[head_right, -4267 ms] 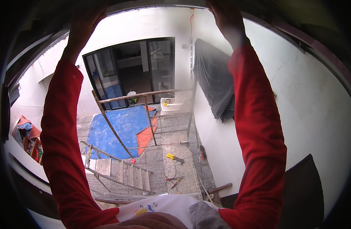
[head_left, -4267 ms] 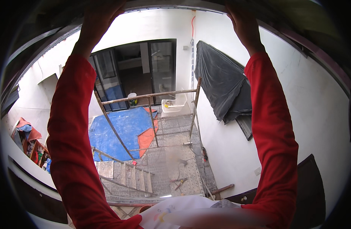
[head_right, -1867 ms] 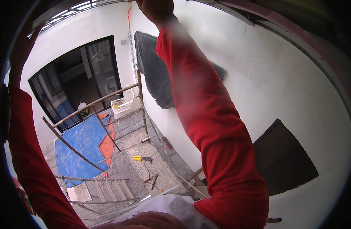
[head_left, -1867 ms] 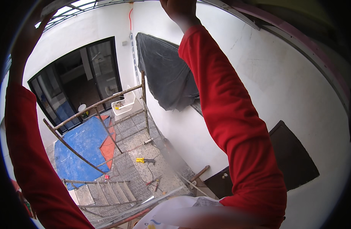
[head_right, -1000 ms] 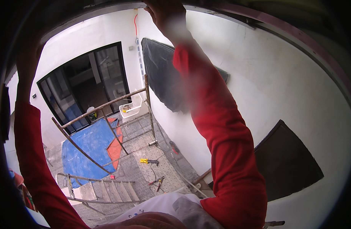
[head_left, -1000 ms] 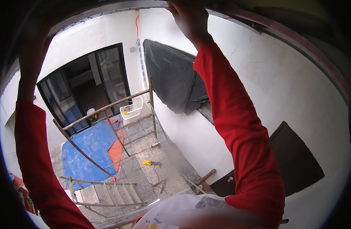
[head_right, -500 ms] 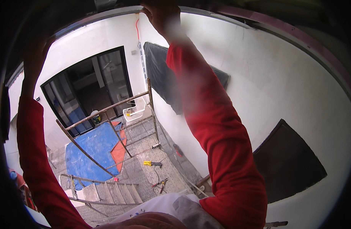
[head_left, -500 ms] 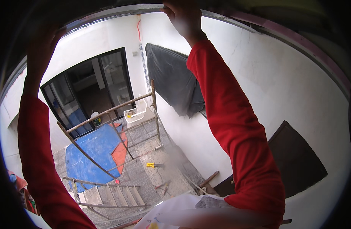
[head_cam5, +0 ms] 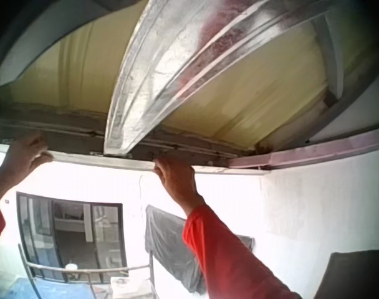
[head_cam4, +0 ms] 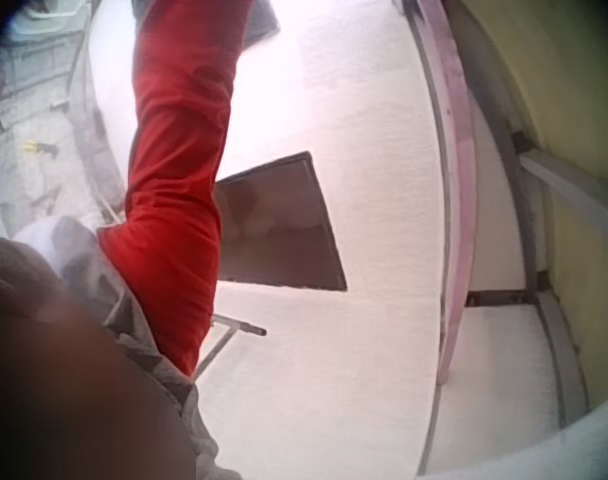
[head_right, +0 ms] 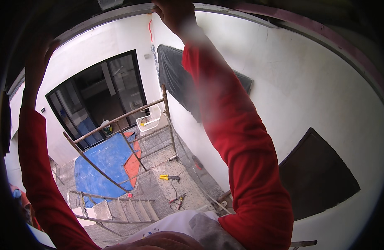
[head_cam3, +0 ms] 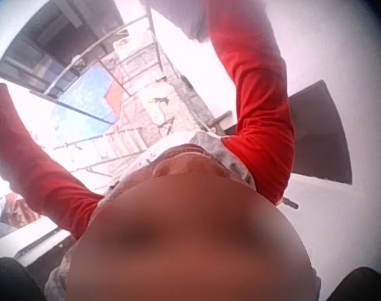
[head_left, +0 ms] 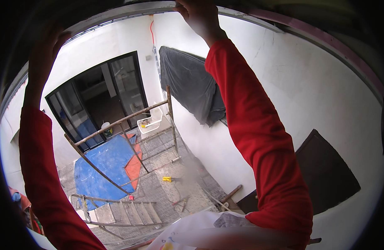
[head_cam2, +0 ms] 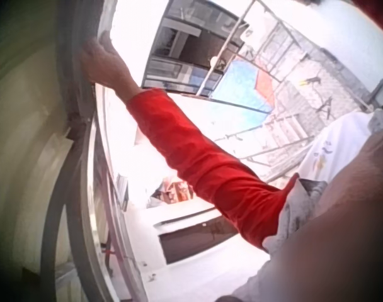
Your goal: The person positions and aligns a long metal frame along the top of a doorway, repeatedly adjusting its placement with both hands. They hold the frame in place while checking alignment and making small shifts to fit it into the opening.
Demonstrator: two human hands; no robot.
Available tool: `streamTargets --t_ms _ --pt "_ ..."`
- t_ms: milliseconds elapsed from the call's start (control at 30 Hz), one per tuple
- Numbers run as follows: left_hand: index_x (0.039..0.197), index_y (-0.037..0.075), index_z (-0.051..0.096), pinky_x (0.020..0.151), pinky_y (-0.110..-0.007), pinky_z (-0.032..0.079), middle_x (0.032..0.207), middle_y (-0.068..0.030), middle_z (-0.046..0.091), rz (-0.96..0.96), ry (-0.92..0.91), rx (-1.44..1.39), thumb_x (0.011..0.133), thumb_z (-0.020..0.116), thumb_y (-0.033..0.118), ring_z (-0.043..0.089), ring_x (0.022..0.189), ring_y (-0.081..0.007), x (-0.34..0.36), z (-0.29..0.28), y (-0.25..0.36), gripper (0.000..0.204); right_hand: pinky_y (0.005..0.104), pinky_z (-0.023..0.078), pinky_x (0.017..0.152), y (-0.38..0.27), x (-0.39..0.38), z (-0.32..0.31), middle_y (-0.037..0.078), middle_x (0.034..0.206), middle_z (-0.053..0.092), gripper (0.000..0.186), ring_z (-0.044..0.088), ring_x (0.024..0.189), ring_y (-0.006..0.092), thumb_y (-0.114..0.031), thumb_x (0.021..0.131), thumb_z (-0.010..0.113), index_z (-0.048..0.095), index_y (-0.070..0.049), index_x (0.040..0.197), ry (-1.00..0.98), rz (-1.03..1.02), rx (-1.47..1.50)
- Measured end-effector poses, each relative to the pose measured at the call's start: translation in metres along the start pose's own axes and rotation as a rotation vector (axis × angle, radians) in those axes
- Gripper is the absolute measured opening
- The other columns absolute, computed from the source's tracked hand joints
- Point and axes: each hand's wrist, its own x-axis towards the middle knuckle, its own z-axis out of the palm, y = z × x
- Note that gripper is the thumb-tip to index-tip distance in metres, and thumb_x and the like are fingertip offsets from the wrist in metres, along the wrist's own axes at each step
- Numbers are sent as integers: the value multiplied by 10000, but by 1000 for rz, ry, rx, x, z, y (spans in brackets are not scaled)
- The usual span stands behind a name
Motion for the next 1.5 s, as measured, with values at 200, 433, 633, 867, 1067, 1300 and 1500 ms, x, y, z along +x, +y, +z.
streamTargets --t_ms 200,433,633,867,1067,1300,1500 --pt "1167 112 639 848 -363 564 1126 -112 681 -12 -11 -149 934 683 266 693 983 -279 2 -1 4 283 448 502 649 4 3 -1 109 791 640 149 643 761 318 -174 827 714 604 -89 880 -16 -48 0" --pt "1169 83 650 833 -373 558 1071 -132 696 -15 9 -30 931 680 290 697 944 -280 3 -2 9 317 435 522 679 0 -2 2 101 837 665 186 656 790 311 -185 828 723 656 -96 976 27 10 -16" --pt "1213 115 654 821 -376 561 1058 -123 701 25 68 -9 937 675 256 693 928 -271 -4 8 16 311 383 565 744 -3 -14 11 74 1031 717 182 691 912 258 -149 846 697 706 -129 1027 135 4 65" --pt "1274 175 627 863 -379 553 1140 -114 681 23 68 11 948 658 211 674 1003 -298 -9 21 21 329 362 581 768 -1 -17 13 34 1043 726 222 697 946 227 -67 863 627 730 -165 1033 210 -75 52" --pt "1279 183 622 865 -379 562 1136 -124 689 5 -33 -9 936 673 205 683 1002 -303 -10 20 15 348 367 580 772 1 -18 12 52 1050 725 233 700 930 242 -65 869 615 727 -159 1050 171 -82 84" --pt "1241 155 644 813 -360 573 1049 -121 711 81 33 -21 934 679 222 701 937 -286 -5 13 10 316 389 566 765 -2 -16 10 81 1034 724 205 694 907 277 -89 879 626 720 -133 1055 148 -18 117" --pt "1153 113 685 686 -352 546 865 -124 700 78 59 -38 948 667 272 682 751 -265 -1 5 20 260 412 546 798 -1 -18 12 98 1029 712 192 679 929 293 -103 858 676 695 -94 1048 172 -33 70"
